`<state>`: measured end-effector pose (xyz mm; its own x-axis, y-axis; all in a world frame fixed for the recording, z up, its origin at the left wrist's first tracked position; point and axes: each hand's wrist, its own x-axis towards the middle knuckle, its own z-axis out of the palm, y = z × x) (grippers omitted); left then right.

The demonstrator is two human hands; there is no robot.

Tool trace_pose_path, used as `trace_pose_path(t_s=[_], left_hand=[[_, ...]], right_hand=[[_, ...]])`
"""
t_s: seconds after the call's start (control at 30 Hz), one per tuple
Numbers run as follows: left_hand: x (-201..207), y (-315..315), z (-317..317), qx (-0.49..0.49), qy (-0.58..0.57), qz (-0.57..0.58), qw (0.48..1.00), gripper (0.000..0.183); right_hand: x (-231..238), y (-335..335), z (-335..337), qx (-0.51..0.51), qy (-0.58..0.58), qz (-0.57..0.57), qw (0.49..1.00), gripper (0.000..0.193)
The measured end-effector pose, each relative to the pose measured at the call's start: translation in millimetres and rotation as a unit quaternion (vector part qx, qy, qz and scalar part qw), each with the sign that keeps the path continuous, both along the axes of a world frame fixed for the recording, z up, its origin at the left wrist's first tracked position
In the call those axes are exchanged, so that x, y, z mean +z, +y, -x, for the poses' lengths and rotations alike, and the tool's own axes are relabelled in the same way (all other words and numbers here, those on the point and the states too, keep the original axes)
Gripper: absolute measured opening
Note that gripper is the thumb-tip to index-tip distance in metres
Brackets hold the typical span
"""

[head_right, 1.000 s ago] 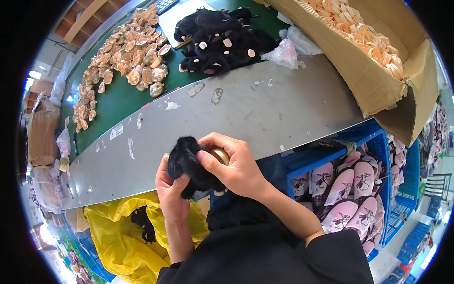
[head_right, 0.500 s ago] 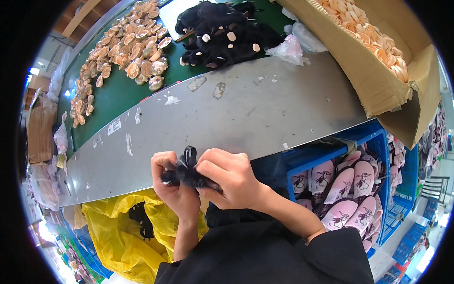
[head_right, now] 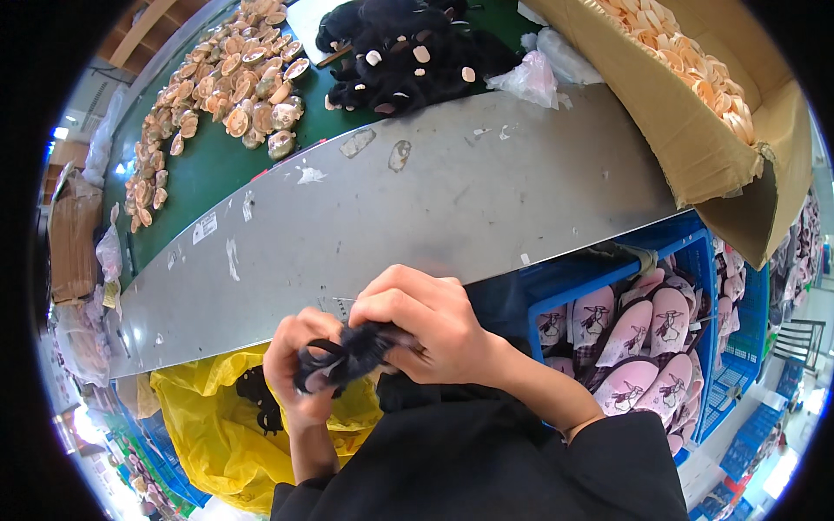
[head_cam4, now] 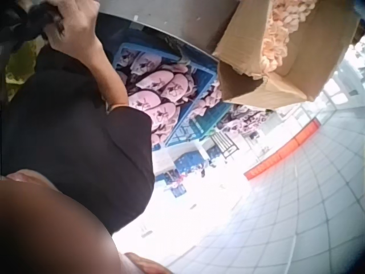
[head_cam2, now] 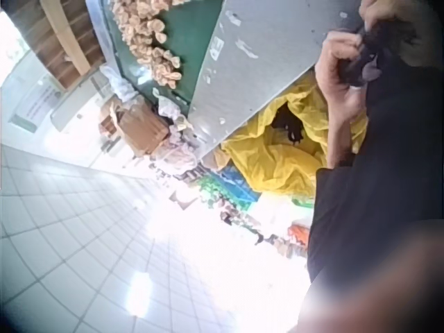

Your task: The person repeatedly picks up black slipper uppers and beige insoles, inserts the insoles into the uppers, and places the assembled slippers into a yellow bag. The process is repeated for multiple units.

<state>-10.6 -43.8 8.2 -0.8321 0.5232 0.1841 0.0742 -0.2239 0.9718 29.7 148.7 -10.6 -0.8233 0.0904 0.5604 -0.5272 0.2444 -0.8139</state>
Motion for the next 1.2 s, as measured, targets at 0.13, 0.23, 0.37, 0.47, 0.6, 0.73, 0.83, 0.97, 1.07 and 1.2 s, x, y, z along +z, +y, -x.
trace_pose_path(t_s=[0.13,0.23,0.37,0.47,0.6,0.73,0.83,0.97,1.07,1.2], left_hand=[[-3,8,-4,-0.033,-0.138,-0.025,0.990,0.045],[0,7,-10,-0.012,-0.256,0.009,0.967,0.060],[-17,0,-12,-0.028,-0.351,-0.088,0.932,0.043],[-18,-2,-11,-0.071,-0.418,-0.176,0.888,0.047],[-11,4,-12,-0.048,-0.416,-0.163,0.893,0.053],[-17,4,-18,0.034,-0.381,-0.014,0.924,0.077],[-27,2,-24,0.048,-0.353,-0.026,0.934,0.084],[-31,-1,-24,0.027,-0.408,-0.123,0.904,0.091],[-39,-4,-27,0.029,-0.416,-0.146,0.897,0.092],[-46,-8,-29,0.025,-0.431,-0.157,0.888,0.090]], right_hand=[[3,-8,-2,0.006,-0.059,0.066,0.996,0.031],[7,-6,-2,-0.019,-0.112,0.049,0.992,0.025],[14,-6,-2,0.024,-0.201,0.106,0.973,0.028],[9,-4,1,0.034,-0.205,0.115,0.971,0.027],[8,3,2,0.074,-0.256,0.164,0.950,0.026],[12,7,-1,0.133,-0.285,0.228,0.921,0.028],[10,7,-1,0.160,-0.314,0.281,0.892,0.026],[16,10,2,0.189,-0.368,0.321,0.852,0.019],[13,11,4,0.194,-0.369,0.290,0.861,0.019],[17,14,9,0.201,-0.374,0.276,0.863,0.026]])
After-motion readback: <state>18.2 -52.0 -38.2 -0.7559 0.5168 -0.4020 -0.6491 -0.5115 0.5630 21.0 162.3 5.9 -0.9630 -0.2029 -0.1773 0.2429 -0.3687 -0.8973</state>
